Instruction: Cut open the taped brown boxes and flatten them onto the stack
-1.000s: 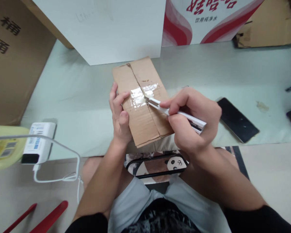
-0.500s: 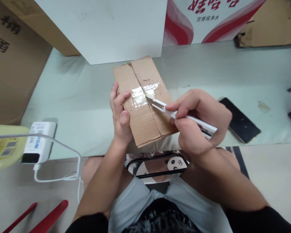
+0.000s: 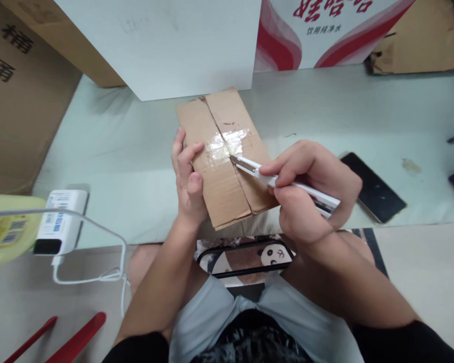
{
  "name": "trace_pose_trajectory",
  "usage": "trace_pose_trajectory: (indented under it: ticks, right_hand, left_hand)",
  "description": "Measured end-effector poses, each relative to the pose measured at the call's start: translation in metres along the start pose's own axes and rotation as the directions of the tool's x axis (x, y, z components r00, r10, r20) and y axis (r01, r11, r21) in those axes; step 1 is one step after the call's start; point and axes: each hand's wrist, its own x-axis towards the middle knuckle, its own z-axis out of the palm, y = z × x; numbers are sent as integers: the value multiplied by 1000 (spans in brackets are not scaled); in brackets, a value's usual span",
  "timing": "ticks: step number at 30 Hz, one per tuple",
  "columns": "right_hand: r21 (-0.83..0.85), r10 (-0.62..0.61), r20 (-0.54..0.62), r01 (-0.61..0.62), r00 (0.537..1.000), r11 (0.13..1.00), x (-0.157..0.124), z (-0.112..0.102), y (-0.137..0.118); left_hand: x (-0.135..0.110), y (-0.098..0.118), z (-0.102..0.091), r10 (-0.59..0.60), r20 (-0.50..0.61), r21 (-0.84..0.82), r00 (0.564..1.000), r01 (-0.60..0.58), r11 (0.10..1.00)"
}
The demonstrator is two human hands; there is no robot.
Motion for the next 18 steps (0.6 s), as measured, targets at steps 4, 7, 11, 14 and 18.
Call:
trace_pose_trajectory:
  ticks: [4,7,11,14,18]
  right_hand:
    - [27,-178,-8,178,984,984,2,-2,-4]
    - [-28,-307,79,310,949,950,1,-7,-4]
    - [-94,-389,214,415,896,905,0,-15,-4]
    - [-113,-392,211,421,895,900,0,-18,-6]
    - [-151,-396,145,415,907,897,0,-14,-8]
  left_hand:
    - [0,1,0,2,-2,0,1000,-2,1000]
    - [0,1,0,5,3,0,1000,-5,1000]
    - [1,4,-1,24,10,-21,1000,-24,1000]
    - [1,6,-3,28,27,-27,999,-27,999]
    - [1,9,-4,7,37,-19,999,-7,1000]
